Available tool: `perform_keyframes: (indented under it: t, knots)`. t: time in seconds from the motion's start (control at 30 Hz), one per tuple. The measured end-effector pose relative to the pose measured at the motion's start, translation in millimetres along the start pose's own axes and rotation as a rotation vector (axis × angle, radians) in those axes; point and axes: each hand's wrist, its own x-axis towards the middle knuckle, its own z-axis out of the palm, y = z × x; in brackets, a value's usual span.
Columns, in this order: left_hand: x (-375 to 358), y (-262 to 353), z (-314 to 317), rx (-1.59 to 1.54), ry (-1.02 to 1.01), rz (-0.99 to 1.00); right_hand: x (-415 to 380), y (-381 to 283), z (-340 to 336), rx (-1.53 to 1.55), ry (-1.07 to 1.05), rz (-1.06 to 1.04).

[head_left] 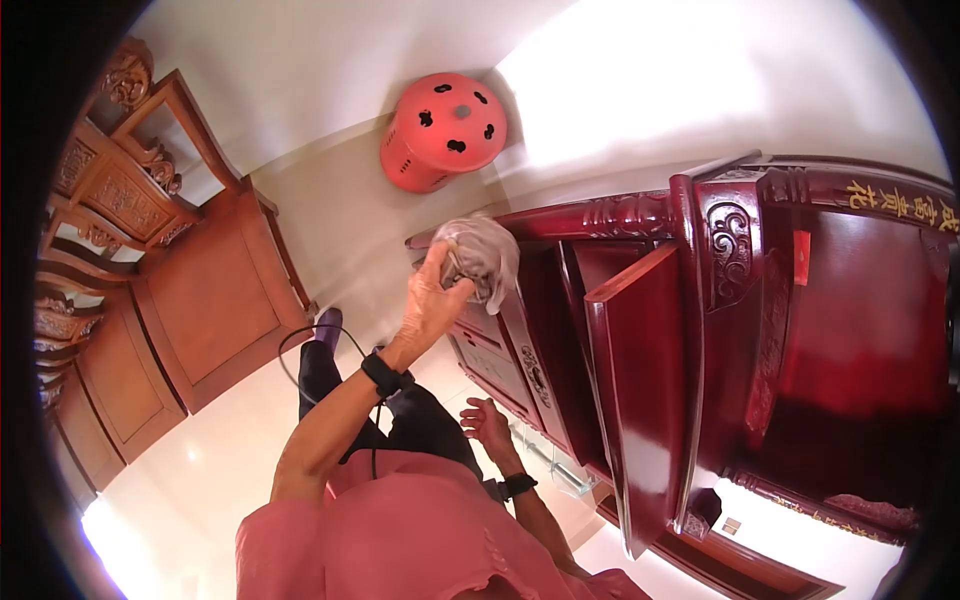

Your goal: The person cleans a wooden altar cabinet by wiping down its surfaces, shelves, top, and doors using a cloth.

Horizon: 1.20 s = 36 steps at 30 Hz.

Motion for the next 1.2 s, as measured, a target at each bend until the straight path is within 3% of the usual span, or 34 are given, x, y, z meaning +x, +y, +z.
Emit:
perform_keyframes:
  t: [0.03, 0.1, 0.17, 0.2, 0.27, 0.37, 0.43, 0.53, 0.63, 0.67, 0.73, 0.77, 0.83, 0.9, 0.97, 1.03, 1.1, 1.17, 1.2]
  knots:
    - [-4, 11, -7, -0.070, 0.090, -0.001, 0, 2, -1, -0.006, -0.003, 0.006]
    - [-12, 20, 0, 0.002, 0.077, 0.077, 0, 5, -3, -0.022, -0.043, -0.001]
    - [-22, 29, 22, -0.009, -0.028, 0.334, -1, 6, -4, -0.025, -0.050, -0.002]
    - [-22, 35, 33, -0.013, -0.025, 0.329, -2, 7, -6, -0.017, -0.057, -0.003]
    - [-22, 43, 55, 0.133, -0.211, 0.476, -5, 7, -7, -0.039, -0.046, -0.001]
    - [1, 24, 86, 0.162, -0.190, 0.599, -9, 16, -13, -0.040, -0.038, -0.002]
    - [4, 24, 89, 0.187, -0.212, 0.543, -10, 24, -16, -0.012, -0.030, -0.009]
    - [10, 18, 94, 0.128, -0.064, 0.644, -12, 33, -19, 0.015, -0.005, 0.065]
    - [2, 11, 99, 0.152, -0.167, 0.450, -13, 31, -15, -0.020, -0.017, 0.022]
    - [-4, 4, 97, 0.151, -0.158, 0.467, -12, 28, -12, -0.050, -0.024, 0.010]
    - [-21, -1, 84, -0.073, -0.342, 0.227, -10, 23, -7, -0.052, -0.041, -0.010]
    - [-26, -2, 76, -0.070, -0.335, 0.242, -8, 20, -5, -0.048, -0.054, -0.015]
    - [-31, 11, 60, -0.459, -0.327, -0.080, -10, 16, 1, -0.061, -0.058, -0.035]
    - [-18, 42, 43, -0.523, -0.299, 0.045, -11, 15, 5, -0.079, -0.080, -0.034]
    - [-5, 101, 21, -0.086, -0.196, 0.413, -9, 19, 5, -0.074, -0.090, -0.034]
    - [14, 136, 21, -0.071, -0.202, 0.505, -10, 21, 5, -0.076, -0.093, -0.029]
    - [35, 145, 35, -0.060, -0.210, 0.592, -11, 26, 4, -0.061, -0.086, -0.028]
    - [54, 133, 54, -0.053, -0.350, 0.789, -10, 29, 0, -0.049, -0.083, -0.026]
    - [55, 120, 64, -0.023, -0.277, 0.845, -9, 32, -1, -0.050, -0.071, -0.015]
